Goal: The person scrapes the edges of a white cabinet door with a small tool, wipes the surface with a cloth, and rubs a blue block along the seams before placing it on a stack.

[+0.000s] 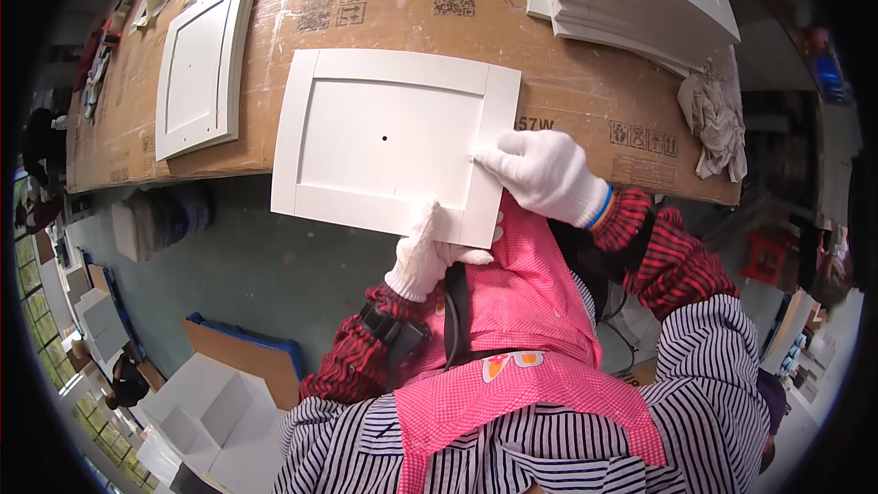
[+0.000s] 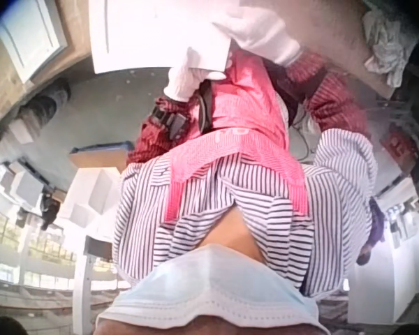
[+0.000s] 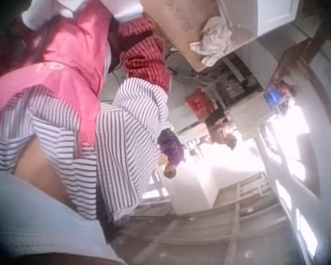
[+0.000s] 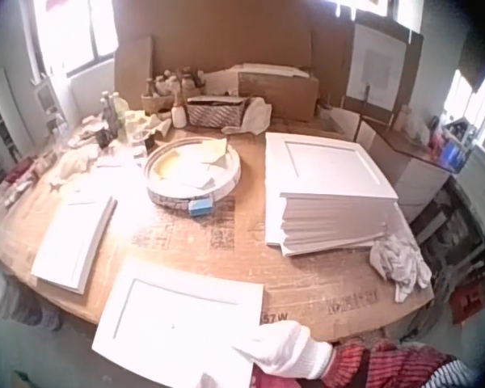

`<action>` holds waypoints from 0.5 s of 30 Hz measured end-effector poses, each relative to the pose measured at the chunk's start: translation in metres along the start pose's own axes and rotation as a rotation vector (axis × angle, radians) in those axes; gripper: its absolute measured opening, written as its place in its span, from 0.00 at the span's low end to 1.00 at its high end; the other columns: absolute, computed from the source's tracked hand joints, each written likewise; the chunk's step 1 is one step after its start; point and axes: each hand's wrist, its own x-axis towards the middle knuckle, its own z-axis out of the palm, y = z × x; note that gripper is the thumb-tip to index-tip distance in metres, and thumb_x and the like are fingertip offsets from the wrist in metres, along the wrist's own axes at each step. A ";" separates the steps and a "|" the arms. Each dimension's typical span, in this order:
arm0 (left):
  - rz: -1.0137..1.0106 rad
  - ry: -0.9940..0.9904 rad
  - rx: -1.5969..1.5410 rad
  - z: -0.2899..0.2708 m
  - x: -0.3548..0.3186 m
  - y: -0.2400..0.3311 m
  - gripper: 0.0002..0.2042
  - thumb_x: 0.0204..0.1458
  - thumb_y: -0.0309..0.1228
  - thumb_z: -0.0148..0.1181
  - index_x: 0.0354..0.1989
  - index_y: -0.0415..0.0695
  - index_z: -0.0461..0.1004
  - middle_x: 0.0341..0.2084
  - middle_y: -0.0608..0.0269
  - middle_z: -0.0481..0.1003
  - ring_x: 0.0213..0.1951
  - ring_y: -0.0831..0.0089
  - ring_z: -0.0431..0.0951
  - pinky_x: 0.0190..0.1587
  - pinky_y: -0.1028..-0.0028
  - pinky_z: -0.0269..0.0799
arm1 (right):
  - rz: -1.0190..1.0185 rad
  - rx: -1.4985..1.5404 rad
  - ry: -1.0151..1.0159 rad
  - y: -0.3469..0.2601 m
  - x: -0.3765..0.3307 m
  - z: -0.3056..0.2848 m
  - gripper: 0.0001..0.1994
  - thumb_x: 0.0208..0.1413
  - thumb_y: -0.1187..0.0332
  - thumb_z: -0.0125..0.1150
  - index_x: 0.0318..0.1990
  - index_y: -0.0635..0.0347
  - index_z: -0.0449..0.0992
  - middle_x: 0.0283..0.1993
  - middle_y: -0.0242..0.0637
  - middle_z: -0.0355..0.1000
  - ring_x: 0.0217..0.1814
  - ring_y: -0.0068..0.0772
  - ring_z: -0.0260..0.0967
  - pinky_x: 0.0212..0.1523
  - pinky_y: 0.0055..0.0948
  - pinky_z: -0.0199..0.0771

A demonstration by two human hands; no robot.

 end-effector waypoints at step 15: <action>0.040 0.070 -0.168 0.012 0.002 -0.001 0.39 0.71 0.56 0.38 0.74 0.29 0.51 0.67 0.30 0.64 0.64 0.35 0.71 0.64 0.39 0.71 | 0.054 -0.060 0.103 0.015 0.010 0.002 0.17 0.57 0.70 0.60 0.55 0.48 0.80 0.42 0.36 0.78 0.35 0.42 0.79 0.32 0.38 0.81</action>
